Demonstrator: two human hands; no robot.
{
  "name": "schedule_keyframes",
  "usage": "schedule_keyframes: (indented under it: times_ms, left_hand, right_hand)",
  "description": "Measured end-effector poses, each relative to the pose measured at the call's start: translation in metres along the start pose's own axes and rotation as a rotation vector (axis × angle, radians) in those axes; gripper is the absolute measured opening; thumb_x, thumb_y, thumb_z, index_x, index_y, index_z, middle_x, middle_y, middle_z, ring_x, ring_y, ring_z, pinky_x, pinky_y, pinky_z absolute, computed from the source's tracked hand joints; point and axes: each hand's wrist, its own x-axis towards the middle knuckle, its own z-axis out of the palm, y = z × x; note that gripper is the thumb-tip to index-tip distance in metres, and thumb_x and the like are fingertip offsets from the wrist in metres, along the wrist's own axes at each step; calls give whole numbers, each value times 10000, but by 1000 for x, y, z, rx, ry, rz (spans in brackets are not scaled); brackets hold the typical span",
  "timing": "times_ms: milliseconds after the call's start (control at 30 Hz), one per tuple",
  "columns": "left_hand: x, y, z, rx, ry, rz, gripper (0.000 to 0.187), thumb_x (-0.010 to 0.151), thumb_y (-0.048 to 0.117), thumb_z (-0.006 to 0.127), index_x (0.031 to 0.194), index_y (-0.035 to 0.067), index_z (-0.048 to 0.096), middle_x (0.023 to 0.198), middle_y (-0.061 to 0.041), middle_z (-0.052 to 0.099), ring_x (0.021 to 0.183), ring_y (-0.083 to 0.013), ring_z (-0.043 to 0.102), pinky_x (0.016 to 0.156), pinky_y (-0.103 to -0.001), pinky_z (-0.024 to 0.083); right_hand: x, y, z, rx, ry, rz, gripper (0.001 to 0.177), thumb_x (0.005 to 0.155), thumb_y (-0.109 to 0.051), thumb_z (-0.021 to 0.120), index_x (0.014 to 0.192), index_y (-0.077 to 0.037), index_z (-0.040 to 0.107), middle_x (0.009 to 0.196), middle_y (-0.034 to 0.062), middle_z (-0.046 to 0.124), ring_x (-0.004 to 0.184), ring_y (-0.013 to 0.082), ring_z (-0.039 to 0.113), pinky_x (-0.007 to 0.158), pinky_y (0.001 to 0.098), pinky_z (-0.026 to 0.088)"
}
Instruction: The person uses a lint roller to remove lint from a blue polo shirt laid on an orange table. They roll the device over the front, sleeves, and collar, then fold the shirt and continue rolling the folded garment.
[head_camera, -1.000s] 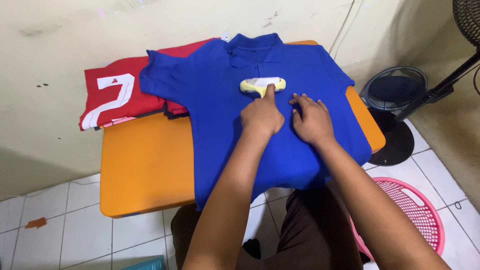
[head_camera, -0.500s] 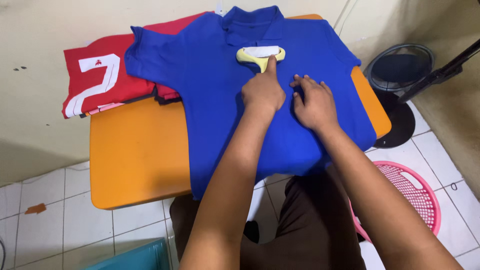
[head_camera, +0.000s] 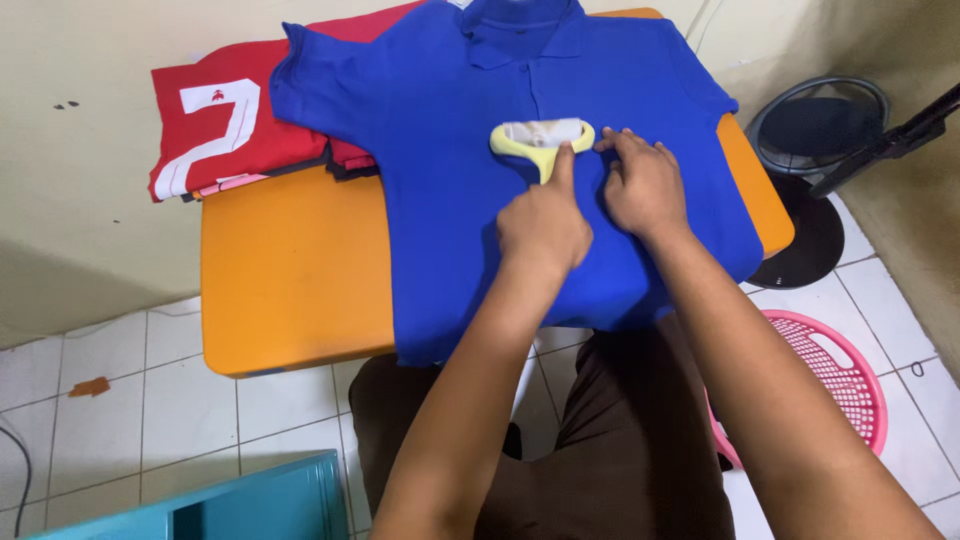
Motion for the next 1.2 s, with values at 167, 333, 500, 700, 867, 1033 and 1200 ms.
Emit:
schedule_keyframes:
  times_ms: [167,333,500,700,867,1033,1200]
  left_hand:
    - [-57,5,-5,-6,-75,7,932,836,153,601,1651,178,150,970,-218,739,878,-384,749,795,-515,595]
    - [-83,4,-3,-21,-100,12,911,847,142,576,1652,168,149,882,-202,733,795,-373,748,748,-511,599]
    - [-61,0,8,-19,-50,16,899,856,141,568,1653,187,154,901,-189,735,810,-381,743,728,-535,598]
    - [10,-3,18,-37,48,11,945,837,177,607,1650,187,125,980,-214,746,893,-409,742,786,-539,592]
    - [70,-6,20,45,40,-26,923,900,249,605,1648,193,68,1096,-215,726,992,-396,730,829,-537,588]
    - [121,-13,15,76,69,-19,955,874,224,623,1646,191,62,1173,-211,709,1056,-382,717,868,-514,583]
    - [146,-9,15,144,57,-29,910,917,192,584,1652,187,48,1189,-199,715,1044,-370,730,845,-502,598]
  right_hand:
    - [-1,2,0,9,9,-15,431,858,6,521,1252,-50,686,1358,165,674,1358,358,555,1118,612,372]
    - [-1,3,1,-4,-5,0,393,870,0,540,1228,-47,698,1371,169,666,1358,369,542,1122,616,351]
    - [-1,2,0,30,-6,2,462,874,-15,541,1323,-24,649,1314,144,697,1363,358,543,1123,618,351]
    - [-1,4,0,1,-7,-10,399,908,-138,637,1296,-45,660,1354,166,671,1366,356,543,1134,613,348]
    - [1,5,2,4,-18,13,412,908,-181,654,1302,-60,654,1362,165,668,1376,352,537,1144,610,338]
    - [4,4,1,-19,-25,31,421,916,-209,658,1311,-64,646,1350,180,659,1380,346,526,1149,602,330]
    - [6,1,-2,-12,-24,38,429,902,-213,659,1304,-63,640,1359,166,664,1383,338,525,1150,599,327]
